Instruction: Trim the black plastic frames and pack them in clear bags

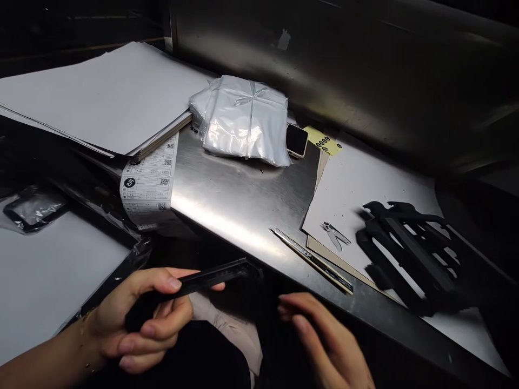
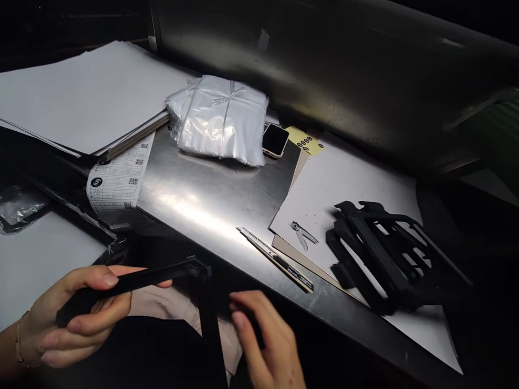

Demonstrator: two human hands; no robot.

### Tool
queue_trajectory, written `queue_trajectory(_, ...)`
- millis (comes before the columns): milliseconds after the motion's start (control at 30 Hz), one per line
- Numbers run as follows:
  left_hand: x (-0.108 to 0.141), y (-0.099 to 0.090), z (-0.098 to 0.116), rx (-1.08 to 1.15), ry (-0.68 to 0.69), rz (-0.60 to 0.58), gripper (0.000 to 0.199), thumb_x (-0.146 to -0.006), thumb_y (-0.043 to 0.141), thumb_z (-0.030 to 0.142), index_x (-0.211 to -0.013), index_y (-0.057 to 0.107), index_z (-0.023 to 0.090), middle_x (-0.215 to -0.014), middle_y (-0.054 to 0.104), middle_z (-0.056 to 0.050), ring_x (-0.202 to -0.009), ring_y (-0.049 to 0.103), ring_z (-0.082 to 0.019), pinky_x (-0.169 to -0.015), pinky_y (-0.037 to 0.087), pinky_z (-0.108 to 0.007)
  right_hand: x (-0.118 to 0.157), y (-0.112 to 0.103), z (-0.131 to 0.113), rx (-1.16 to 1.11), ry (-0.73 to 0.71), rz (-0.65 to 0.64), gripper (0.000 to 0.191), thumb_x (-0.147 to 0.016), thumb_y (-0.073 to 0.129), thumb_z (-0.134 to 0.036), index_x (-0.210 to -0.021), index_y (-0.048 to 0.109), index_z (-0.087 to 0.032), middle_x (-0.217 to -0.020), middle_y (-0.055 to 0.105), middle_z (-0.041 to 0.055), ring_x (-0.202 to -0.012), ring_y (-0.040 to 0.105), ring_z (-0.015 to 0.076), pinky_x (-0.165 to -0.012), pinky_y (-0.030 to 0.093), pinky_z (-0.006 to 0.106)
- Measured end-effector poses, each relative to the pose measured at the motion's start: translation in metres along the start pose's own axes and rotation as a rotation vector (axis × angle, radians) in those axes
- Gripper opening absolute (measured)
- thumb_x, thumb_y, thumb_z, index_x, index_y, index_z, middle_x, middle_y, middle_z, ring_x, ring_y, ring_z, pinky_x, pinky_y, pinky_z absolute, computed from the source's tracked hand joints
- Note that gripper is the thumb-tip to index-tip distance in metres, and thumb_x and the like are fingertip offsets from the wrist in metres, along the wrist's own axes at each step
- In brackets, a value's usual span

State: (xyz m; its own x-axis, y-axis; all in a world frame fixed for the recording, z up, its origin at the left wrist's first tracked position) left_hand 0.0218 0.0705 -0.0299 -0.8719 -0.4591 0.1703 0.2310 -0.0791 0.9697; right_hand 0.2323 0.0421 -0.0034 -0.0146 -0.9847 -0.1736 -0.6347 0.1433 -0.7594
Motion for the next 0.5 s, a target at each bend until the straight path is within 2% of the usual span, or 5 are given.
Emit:
queue_trajectory(100, -0.002, 0.002, -0.002, -0.011, -0.027, 0.000, 0.044, -0.082, 0.028, 0.018, -0.116, 0.052, 0.005, -0.042, 0.035, 0.006, -0.023, 0.022, -0.001, -0.026, 0.029, -0.011, -0.038, -0.019, 0.023, 0.195, -0.104, 0.129, 0.019, -0.084, 0.045, -0.032, -0.097, 0.056, -0.023, -0.092, 0.056, 0.0062, -0.087, 0.054, 0.0190, -0.068, 0.047, 0.030)
queue_trajectory(200, -0.002, 0.006, -0.003, 0.005, -0.031, -0.052, 0.043, -0.082, 0.028, 0.020, -0.114, 0.054, 0.008, -0.042, 0.036, 0.005, -0.022, 0.024, -0.001, -0.026, 0.029, -0.011, -0.066, -0.014, 0.047, 0.306, -0.094, 0.101, 0.026, -0.082, 0.045, -0.035, -0.097, 0.056, -0.017, -0.089, 0.054, 0.0103, -0.085, 0.050, 0.0239, -0.072, 0.043, 0.040)
queue_trajectory(267, -0.001, 0.006, -0.004, 0.010, -0.035, -0.054, 0.044, -0.082, 0.028, 0.020, -0.117, 0.052, 0.007, -0.042, 0.035, 0.006, -0.022, 0.023, -0.001, -0.026, 0.029, -0.011, -0.074, -0.007, 0.056, 0.339, -0.089, 0.051, 0.024, -0.081, 0.046, -0.036, -0.090, 0.055, -0.016, -0.082, 0.053, 0.0074, -0.078, 0.050, 0.0210, -0.067, 0.044, 0.039)
queue_trajectory(367, 0.003, 0.005, -0.004, -0.021, -0.053, -0.008, 0.043, -0.082, 0.028, 0.019, -0.116, 0.053, 0.008, -0.041, 0.034, 0.006, -0.022, 0.022, -0.002, -0.025, 0.027, -0.011, -0.073, -0.006, 0.056, 0.335, -0.063, 0.041, 0.016, -0.080, 0.046, -0.032, -0.082, 0.049, -0.016, -0.075, 0.053, 0.0045, -0.069, 0.051, 0.0175, -0.061, 0.044, 0.034)
queue_trajectory(500, 0.005, 0.004, -0.005, -0.013, -0.061, 0.047, 0.042, -0.081, 0.029, 0.020, -0.113, 0.055, 0.010, -0.042, 0.035, 0.006, -0.023, 0.021, -0.002, -0.025, 0.025, -0.012, -0.059, -0.021, 0.029, 0.234, -0.042, 0.052, 0.014, -0.084, 0.042, -0.029, -0.093, 0.047, -0.020, -0.069, 0.058, 0.0015, -0.055, 0.056, 0.0144, -0.052, 0.045, 0.027)
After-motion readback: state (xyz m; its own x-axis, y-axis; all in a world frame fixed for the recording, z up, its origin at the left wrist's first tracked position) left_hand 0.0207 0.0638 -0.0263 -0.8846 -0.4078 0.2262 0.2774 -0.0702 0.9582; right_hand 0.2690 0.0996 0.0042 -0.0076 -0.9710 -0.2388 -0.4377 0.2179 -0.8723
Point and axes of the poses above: each hand's wrist, its own x-axis away from the middle knuckle, its own y-axis out of the palm, z = x × y, the point moved 5 cm from there along -x, towards the middle knuckle
